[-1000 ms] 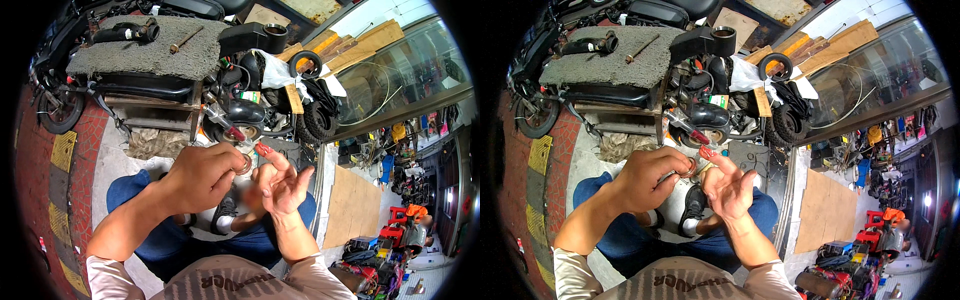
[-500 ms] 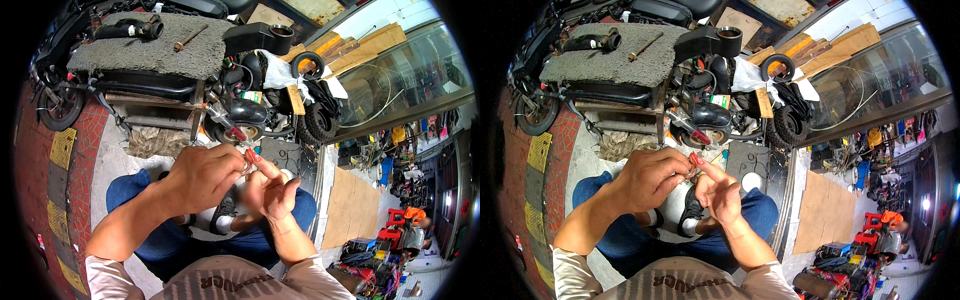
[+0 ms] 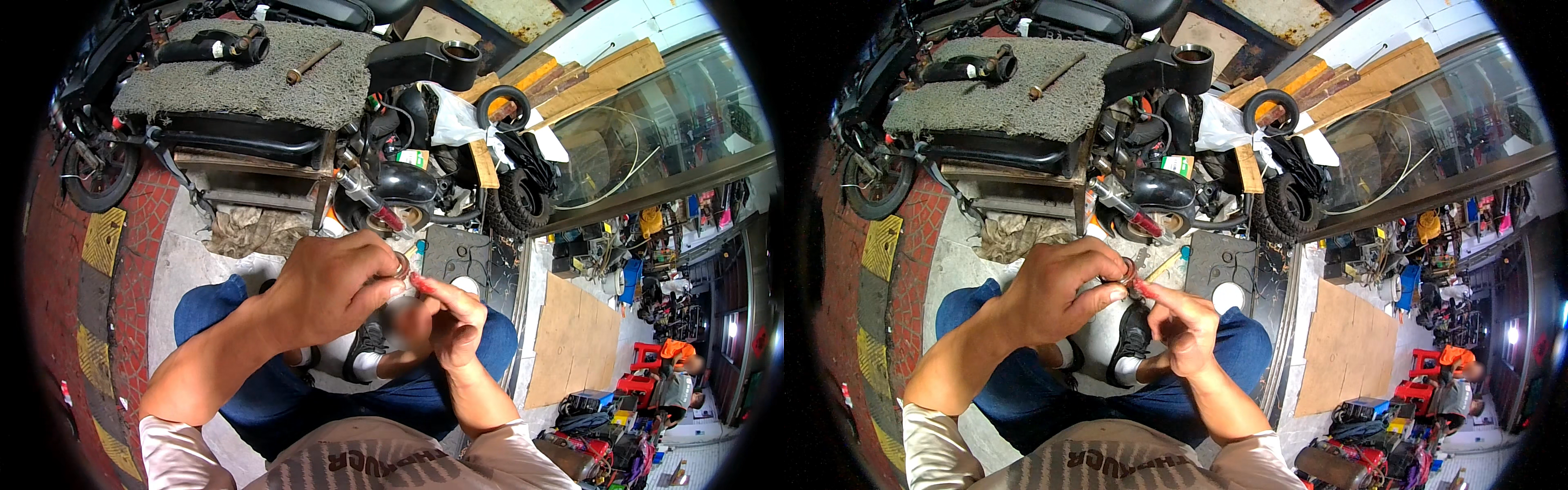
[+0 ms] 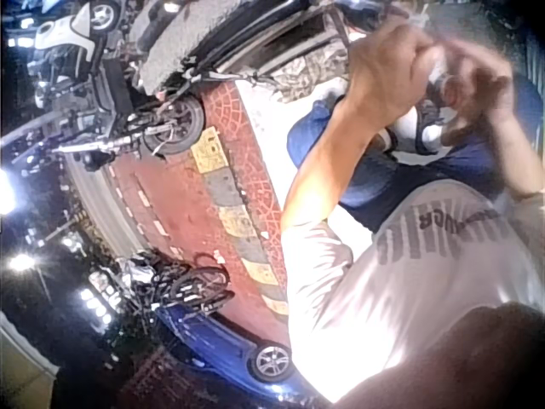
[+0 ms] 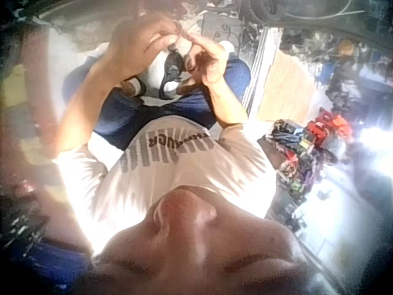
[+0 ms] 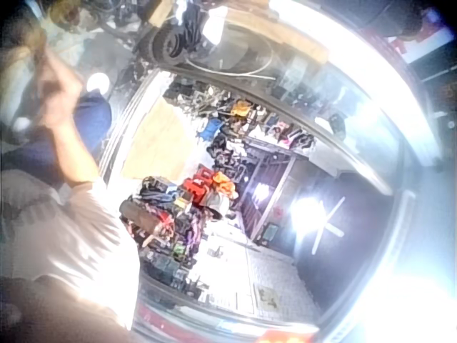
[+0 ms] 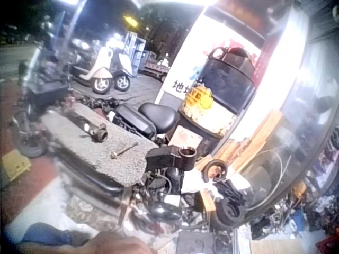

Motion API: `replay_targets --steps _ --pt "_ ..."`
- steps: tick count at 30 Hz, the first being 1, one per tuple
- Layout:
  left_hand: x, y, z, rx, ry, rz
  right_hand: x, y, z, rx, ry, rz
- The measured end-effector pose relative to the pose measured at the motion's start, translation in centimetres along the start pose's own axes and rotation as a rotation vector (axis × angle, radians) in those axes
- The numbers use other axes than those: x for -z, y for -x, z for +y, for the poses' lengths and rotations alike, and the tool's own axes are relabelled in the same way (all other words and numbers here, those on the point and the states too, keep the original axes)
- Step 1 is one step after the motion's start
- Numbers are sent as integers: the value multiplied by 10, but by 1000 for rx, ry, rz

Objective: The person manipulates a small metal ring and a seal, then aligns and installs a components onto the front fork assembly of a motorcycle.

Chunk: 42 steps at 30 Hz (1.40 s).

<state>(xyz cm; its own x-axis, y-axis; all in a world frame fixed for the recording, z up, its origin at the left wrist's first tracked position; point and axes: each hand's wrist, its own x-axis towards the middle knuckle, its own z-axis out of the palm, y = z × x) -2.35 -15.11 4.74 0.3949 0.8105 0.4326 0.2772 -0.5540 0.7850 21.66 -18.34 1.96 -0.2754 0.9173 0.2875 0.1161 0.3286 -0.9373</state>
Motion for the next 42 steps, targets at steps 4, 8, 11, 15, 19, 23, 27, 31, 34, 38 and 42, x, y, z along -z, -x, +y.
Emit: replay_targets --steps 4,8,11,15,19,23,27,31,34,38,42 --pt "2 -1 5 1 3 -19 1 -5 1 -54 -189 23" --pt "-2 0 2 -21 -14 -12 3 -13 1 -98 -189 -51" --pt "-1 1 2 -11 -19 -8 1 -11 6 -98 -150 -50" --pt "-1 1 1 -21 -58 -16 1 -8 10 -74 -100 -54" --pt "0 1 2 -12 -72 -17 0 -7 8 -41 -45 -61" --pt "-1 2 1 -18 -71 -2 -2 -7 3 7 65 -33" --pt "-1 2 0 -18 -77 2 0 -5 4 94 157 -21" --pt "-1 1 1 -27 -91 9 6 0 2 23 81 -26" --pt "-2 1 1 -31 -87 4 7 -4 2 -56 -5 -49" --pt "-2 0 2 -17 -58 0 4 -8 -1 -91 7 -142" --pt "-2 1 1 26 -15 -13 5 -11 5 94 224 -186"
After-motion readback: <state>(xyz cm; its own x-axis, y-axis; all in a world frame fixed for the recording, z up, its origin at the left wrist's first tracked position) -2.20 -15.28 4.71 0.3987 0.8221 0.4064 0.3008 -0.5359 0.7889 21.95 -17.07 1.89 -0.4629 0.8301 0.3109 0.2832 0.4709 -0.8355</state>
